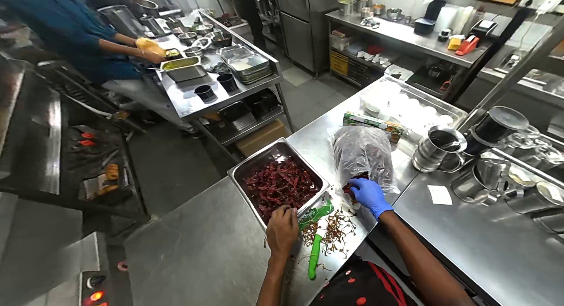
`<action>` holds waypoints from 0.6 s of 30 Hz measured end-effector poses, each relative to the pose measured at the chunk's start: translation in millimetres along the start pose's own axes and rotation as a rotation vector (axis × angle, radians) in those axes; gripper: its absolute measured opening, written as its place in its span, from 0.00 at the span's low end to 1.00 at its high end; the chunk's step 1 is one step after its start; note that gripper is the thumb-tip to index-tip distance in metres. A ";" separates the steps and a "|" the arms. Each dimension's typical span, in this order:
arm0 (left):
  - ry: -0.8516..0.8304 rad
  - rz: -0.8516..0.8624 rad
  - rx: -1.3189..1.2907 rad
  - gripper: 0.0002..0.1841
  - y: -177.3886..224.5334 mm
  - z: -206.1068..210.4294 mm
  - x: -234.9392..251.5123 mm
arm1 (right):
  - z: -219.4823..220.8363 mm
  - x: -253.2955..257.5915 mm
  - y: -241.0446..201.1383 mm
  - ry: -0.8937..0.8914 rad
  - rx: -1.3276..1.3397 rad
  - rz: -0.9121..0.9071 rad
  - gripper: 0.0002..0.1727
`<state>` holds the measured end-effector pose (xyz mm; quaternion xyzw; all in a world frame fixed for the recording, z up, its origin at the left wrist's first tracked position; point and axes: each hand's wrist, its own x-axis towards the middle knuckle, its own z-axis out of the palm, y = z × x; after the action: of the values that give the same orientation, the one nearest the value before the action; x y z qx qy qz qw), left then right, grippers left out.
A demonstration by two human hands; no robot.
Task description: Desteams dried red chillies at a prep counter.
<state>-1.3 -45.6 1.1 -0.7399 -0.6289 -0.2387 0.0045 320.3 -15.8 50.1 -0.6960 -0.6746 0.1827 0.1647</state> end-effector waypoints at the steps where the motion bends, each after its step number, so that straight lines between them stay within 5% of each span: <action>1: 0.001 0.023 0.019 0.24 -0.8 0.5 -1.1 | 9.7 7.6 1.2 -0.071 -0.093 -0.007 0.17; 3: -0.025 0.055 0.051 0.26 -2.9 0.6 -3.5 | 31.5 20.9 4.5 -0.172 -0.228 -0.012 0.18; 9: -0.009 0.057 0.043 0.29 -5.9 1.0 -7.2 | 51.6 20.6 10.0 0.109 -0.150 -0.031 0.09; 18: -0.028 0.153 0.023 0.29 -5.1 -11.7 0.7 | 0.5 -11.1 21.8 0.147 0.679 0.140 0.06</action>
<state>-10.0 -47.5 10.2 -0.7889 -0.5733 -0.2200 0.0226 339.0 -27.6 39.7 -0.6574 -0.5122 0.3568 0.4220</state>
